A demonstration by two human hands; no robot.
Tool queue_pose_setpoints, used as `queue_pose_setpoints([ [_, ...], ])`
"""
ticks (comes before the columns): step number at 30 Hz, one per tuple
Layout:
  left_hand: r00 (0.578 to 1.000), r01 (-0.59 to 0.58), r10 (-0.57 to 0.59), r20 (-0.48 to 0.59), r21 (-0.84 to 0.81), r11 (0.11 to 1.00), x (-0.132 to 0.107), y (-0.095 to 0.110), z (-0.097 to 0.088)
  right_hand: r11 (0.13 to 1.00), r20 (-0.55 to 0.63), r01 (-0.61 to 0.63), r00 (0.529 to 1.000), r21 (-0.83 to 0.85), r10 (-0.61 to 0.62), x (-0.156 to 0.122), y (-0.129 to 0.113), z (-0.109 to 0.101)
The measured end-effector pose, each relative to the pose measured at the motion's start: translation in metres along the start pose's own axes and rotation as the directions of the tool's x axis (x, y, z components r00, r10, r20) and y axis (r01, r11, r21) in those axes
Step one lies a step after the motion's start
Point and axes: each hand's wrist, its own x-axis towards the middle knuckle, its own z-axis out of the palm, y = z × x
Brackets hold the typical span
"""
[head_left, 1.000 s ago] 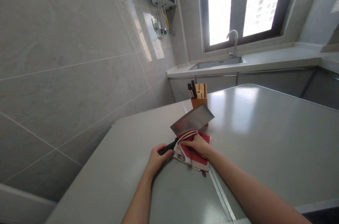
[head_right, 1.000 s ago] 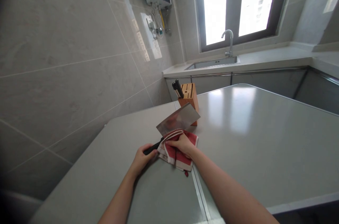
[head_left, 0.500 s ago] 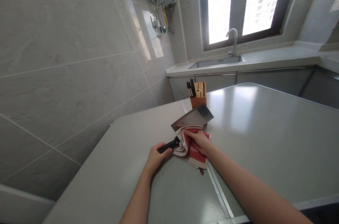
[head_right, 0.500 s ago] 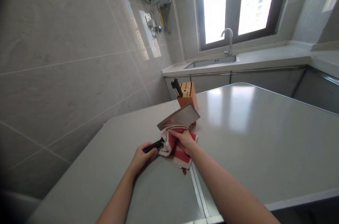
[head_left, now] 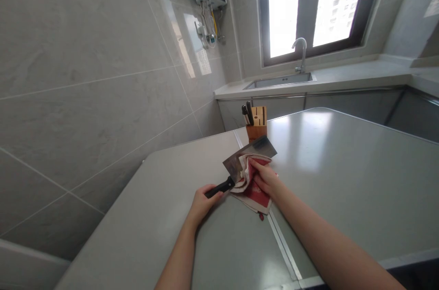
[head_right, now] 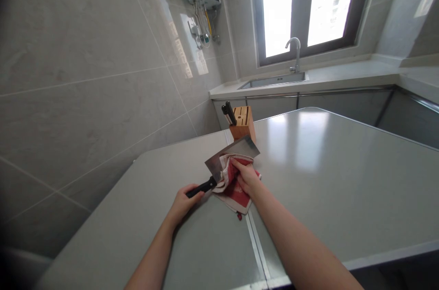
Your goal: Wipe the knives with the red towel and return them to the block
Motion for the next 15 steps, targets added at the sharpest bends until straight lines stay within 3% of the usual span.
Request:
queue_pose_setpoints([
  [15, 1.0, 0.022, -0.022, 0.008, -0.009, 1.0, -0.002, 0.009, -0.001, 0.995, -0.152, 0.097, 0.984, 0.02, -0.093, 0.006, -0.032, -0.001],
])
